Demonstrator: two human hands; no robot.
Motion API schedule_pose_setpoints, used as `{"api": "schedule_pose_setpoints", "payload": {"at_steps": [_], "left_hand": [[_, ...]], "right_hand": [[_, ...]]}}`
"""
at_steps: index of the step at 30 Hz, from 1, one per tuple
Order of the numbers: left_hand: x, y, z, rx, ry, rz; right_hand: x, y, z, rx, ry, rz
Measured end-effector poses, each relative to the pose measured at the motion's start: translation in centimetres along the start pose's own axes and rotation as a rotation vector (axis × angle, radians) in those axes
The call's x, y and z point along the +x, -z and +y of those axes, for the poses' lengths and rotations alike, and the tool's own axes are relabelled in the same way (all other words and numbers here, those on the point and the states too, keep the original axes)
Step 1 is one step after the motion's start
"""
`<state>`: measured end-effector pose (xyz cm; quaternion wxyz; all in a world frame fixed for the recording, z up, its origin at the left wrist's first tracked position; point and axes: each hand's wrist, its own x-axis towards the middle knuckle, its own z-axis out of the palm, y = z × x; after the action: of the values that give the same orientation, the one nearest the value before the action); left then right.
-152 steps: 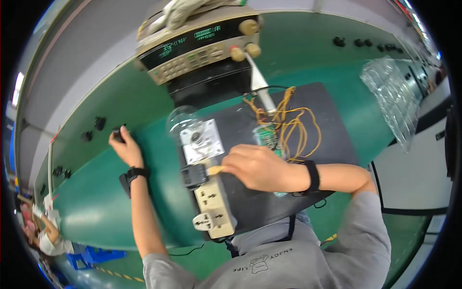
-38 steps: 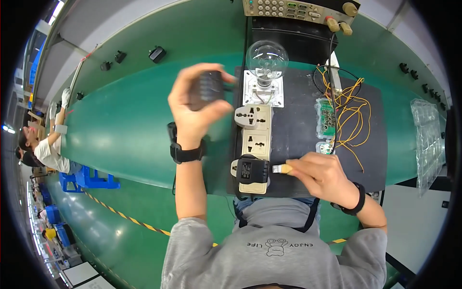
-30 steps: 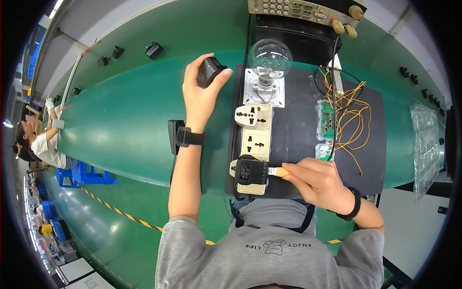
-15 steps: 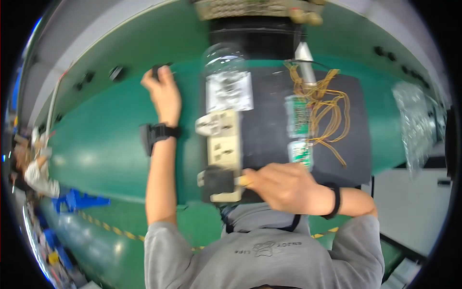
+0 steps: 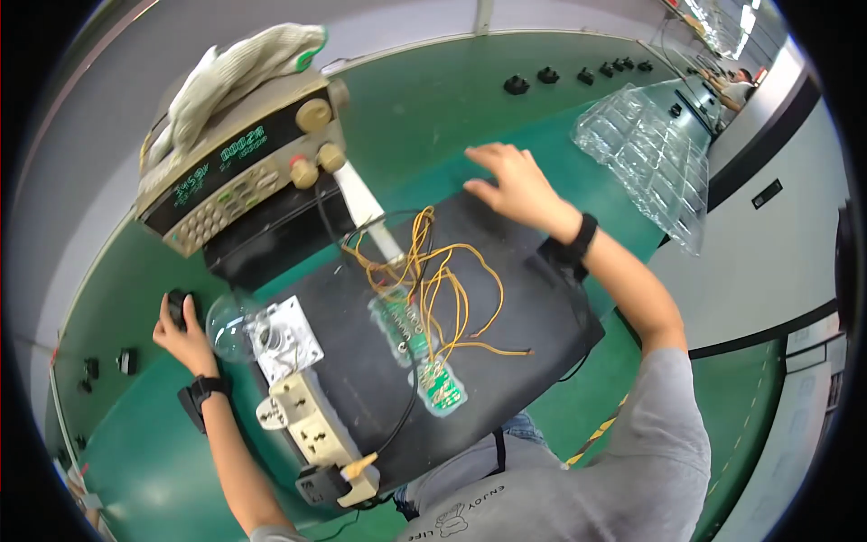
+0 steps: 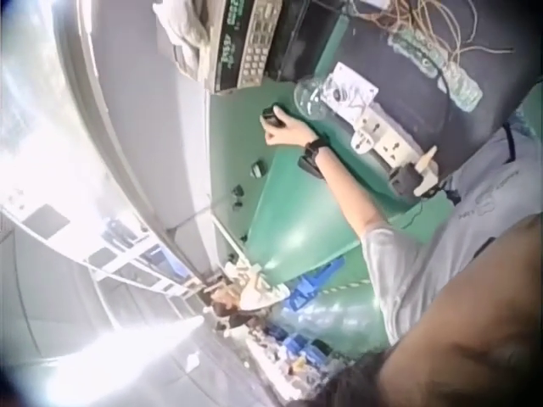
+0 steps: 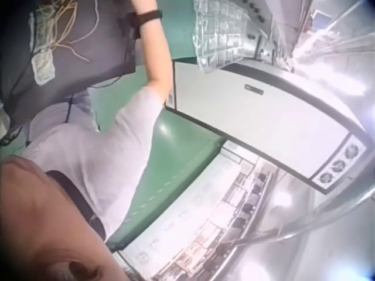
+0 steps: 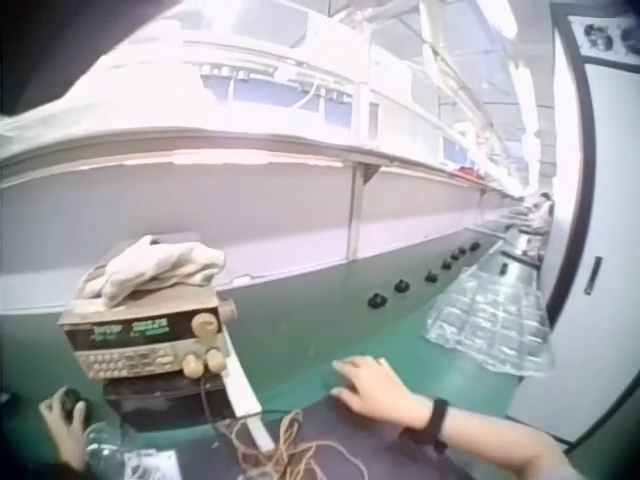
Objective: The person tests power adapters by plugging them into a power strip, connecting a cable, and checking the display on a testing device. After each test, they unplug the cable and the adapter, placing it on the green workbench.
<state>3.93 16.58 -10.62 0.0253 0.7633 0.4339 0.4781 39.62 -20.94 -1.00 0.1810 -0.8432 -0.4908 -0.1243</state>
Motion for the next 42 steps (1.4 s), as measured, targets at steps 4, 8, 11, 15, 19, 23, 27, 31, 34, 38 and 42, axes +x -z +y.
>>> {"api": "schedule_pose_setpoints", "payload": {"at_steps": [4, 8, 11, 15, 19, 23, 27, 31, 34, 38, 42], "left_hand": [[0.5, -1.2, -0.4, -0.128, 0.274, 0.022], [0.6, -1.3, 0.5, -0.191, 0.328, 0.084], [0.6, -0.3, -1.4, -0.102, 0.304, 0.051], [0.6, -1.9, 0.6, -0.242, 0.352, 0.038], [0.8, -0.3, -0.2, -0.093, 0.329, 0.048], [0.7, -2.4, 0.8, -0.157, 0.315, 0.055], [0.6, -1.8, -0.6, -0.163, 0.291, 0.079], [0.6, -1.1, -2.4, -0.156, 0.125, 0.100], [0.5, -0.5, -0.3, -0.243, 0.143, 0.129], [-0.2, 0.3, 2.8, -0.332, 0.400, 0.199], [-2.2, 2.4, 2.9, -0.484, 0.524, 0.263]], "right_hand": [[5.0, -3.3, 14.0, -0.072, -0.485, -0.003], [9.6, -5.0, 21.2, -0.056, -0.846, 0.058], [13.1, -6.8, 23.0, -0.020, -0.891, 0.099], [14.2, -6.6, 29.9, -0.026, -0.741, 0.142], [16.7, -8.2, 25.8, 0.109, -0.459, -0.040], [15.7, -7.7, 25.1, 0.083, -0.135, -0.001], [15.4, -7.5, 17.3, 0.339, -0.157, -0.025], [13.4, -5.6, 10.3, 0.471, -0.038, -0.135], [9.8, -1.9, 4.8, 0.325, 0.251, -0.067], [3.8, 3.4, -3.3, 0.837, 0.211, -0.244], [-0.7, 6.0, -12.2, 1.030, 0.088, -0.398]]}}
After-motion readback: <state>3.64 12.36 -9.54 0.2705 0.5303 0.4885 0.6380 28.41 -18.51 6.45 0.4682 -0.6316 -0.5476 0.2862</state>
